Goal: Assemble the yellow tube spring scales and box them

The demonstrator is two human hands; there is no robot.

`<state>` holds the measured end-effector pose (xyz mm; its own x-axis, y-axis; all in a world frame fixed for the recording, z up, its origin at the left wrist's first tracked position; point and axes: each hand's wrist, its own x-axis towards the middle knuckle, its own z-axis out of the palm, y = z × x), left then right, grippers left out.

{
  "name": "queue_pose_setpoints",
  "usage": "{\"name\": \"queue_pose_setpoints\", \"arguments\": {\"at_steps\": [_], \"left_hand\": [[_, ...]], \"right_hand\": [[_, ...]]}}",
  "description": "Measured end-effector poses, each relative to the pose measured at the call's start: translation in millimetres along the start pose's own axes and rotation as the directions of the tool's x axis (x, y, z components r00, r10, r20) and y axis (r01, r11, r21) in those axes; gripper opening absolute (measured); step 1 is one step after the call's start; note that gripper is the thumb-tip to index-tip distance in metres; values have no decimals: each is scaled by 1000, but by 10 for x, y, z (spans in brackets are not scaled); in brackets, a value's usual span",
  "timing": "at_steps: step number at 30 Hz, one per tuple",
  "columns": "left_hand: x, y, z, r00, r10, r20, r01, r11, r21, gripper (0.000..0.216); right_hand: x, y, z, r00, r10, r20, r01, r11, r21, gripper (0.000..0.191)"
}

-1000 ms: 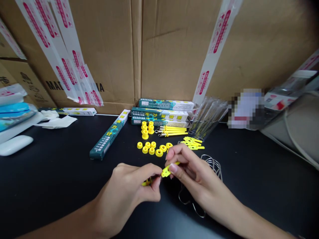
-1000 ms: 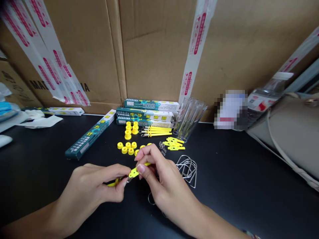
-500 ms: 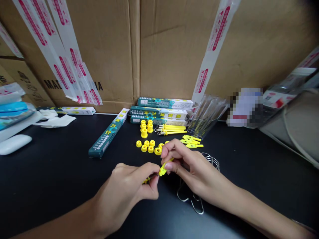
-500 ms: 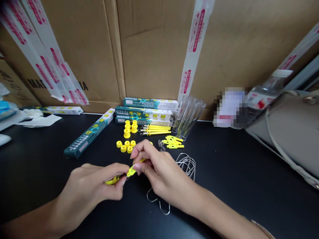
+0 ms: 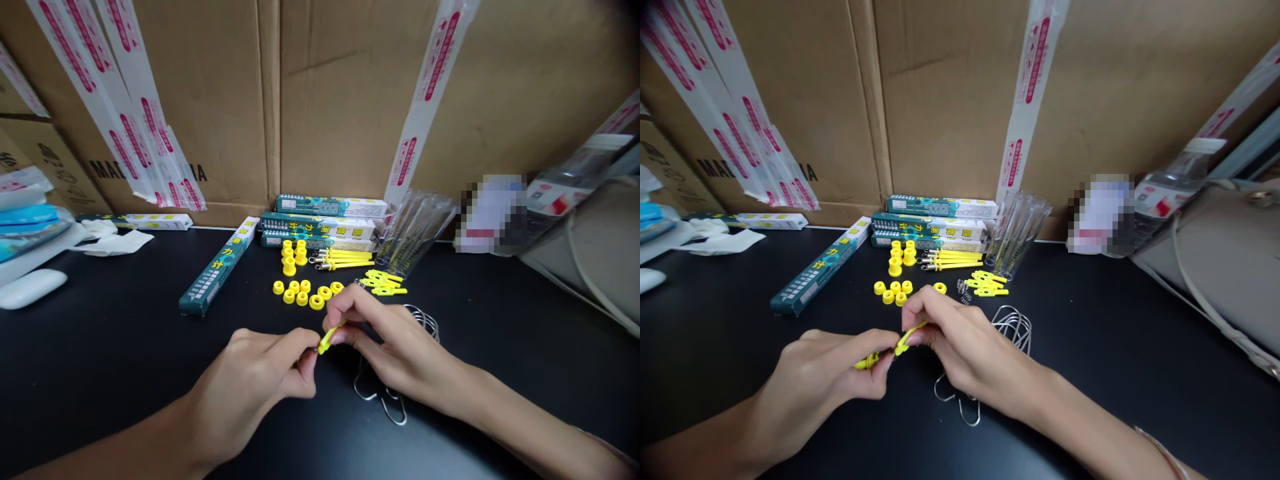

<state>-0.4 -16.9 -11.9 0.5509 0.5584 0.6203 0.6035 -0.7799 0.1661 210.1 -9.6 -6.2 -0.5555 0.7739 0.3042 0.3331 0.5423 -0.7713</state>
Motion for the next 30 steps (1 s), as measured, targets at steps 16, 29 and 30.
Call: {"name": "queue_pose_setpoints", "arguments": {"at_steps": [16,29,30], "left_hand": [[-24,-43,-7,997,-64,43,69,991,-114,24],[-15,-36,15,999,-47,15,48,996,-80,23],[-15,-40,20,999,-45,10,46,996,-81,23]], "right_hand": [[-49,82,-13,986,-119,-119,122,992,20,23],[62,36,87,998,63,14,-65,968,241,4],[73,28,85,998,56,19,-59,970,235,4]]}}
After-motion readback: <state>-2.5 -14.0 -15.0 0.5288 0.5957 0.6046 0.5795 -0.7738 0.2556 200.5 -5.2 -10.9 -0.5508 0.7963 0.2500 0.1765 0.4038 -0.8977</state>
